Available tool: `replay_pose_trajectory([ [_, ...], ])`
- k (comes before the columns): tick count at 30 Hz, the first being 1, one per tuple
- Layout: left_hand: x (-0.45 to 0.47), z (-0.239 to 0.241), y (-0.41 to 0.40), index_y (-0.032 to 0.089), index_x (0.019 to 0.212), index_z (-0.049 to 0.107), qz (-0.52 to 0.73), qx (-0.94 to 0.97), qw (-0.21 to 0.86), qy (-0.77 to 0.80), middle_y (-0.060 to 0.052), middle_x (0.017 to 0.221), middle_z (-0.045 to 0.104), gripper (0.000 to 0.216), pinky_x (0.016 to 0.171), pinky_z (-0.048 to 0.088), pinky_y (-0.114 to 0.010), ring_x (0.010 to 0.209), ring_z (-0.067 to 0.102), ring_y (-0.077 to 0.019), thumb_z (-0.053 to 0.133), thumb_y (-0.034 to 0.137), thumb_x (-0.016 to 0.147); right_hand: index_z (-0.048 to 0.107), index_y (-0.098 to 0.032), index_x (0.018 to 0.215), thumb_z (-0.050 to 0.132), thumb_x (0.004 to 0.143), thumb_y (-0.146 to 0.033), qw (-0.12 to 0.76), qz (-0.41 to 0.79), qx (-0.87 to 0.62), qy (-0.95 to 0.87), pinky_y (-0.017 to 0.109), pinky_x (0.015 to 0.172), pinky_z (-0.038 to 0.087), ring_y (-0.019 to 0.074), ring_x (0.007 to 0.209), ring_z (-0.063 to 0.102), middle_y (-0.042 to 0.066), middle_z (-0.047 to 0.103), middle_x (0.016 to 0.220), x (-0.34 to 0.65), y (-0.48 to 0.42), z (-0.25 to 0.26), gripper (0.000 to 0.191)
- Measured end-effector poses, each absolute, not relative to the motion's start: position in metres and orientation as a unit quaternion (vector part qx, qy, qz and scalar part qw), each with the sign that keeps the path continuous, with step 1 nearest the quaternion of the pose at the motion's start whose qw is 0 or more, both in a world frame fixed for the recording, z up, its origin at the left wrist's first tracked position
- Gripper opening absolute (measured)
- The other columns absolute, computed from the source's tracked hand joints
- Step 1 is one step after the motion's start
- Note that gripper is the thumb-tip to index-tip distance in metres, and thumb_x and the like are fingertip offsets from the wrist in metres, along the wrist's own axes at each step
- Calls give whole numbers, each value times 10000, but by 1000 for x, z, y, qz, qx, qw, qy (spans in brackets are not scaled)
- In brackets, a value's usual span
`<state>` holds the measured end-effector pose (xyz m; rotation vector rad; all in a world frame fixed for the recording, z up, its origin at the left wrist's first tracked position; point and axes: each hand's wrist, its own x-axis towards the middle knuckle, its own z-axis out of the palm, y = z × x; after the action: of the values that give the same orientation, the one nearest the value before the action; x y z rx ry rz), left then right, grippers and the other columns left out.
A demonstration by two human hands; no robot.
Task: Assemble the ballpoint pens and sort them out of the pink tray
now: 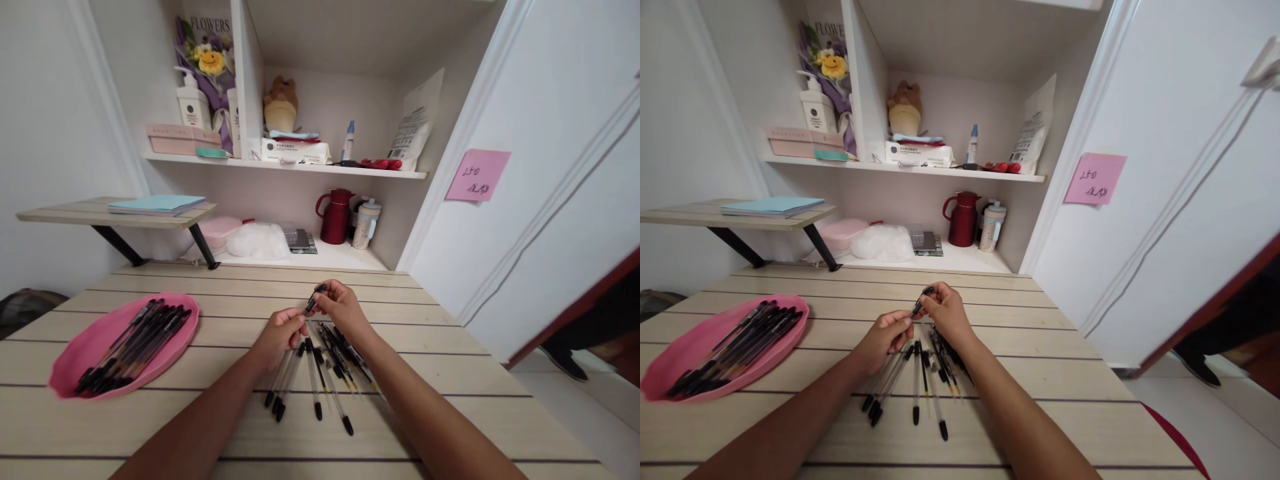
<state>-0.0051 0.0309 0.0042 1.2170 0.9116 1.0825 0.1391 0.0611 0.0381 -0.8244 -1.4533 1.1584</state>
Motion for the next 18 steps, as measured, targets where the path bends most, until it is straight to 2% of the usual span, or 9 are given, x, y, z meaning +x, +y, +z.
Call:
replay_pose_trajectory([
  [5, -5, 2, 32, 115, 750, 585, 472, 531, 597, 373, 12, 613, 526, 192, 372, 207, -166, 403, 364, -20, 542, 296, 704, 509, -173, 815, 591, 654, -263, 526, 486, -348, -604, 206, 448, 367, 102, 438, 541, -73, 510, 473, 139, 65, 30, 201],
  [18, 3, 6, 26, 111, 756, 583, 496, 531, 557, 402, 32, 570, 481, 173, 366, 184, -170, 375, 298, -13, 530, 268, 706, 512, -175, 795, 585, 663, -296, 528, 478, -353, -607, 213, 437, 371, 104, 436, 525, -58, 508, 492, 133, 63, 26, 194],
])
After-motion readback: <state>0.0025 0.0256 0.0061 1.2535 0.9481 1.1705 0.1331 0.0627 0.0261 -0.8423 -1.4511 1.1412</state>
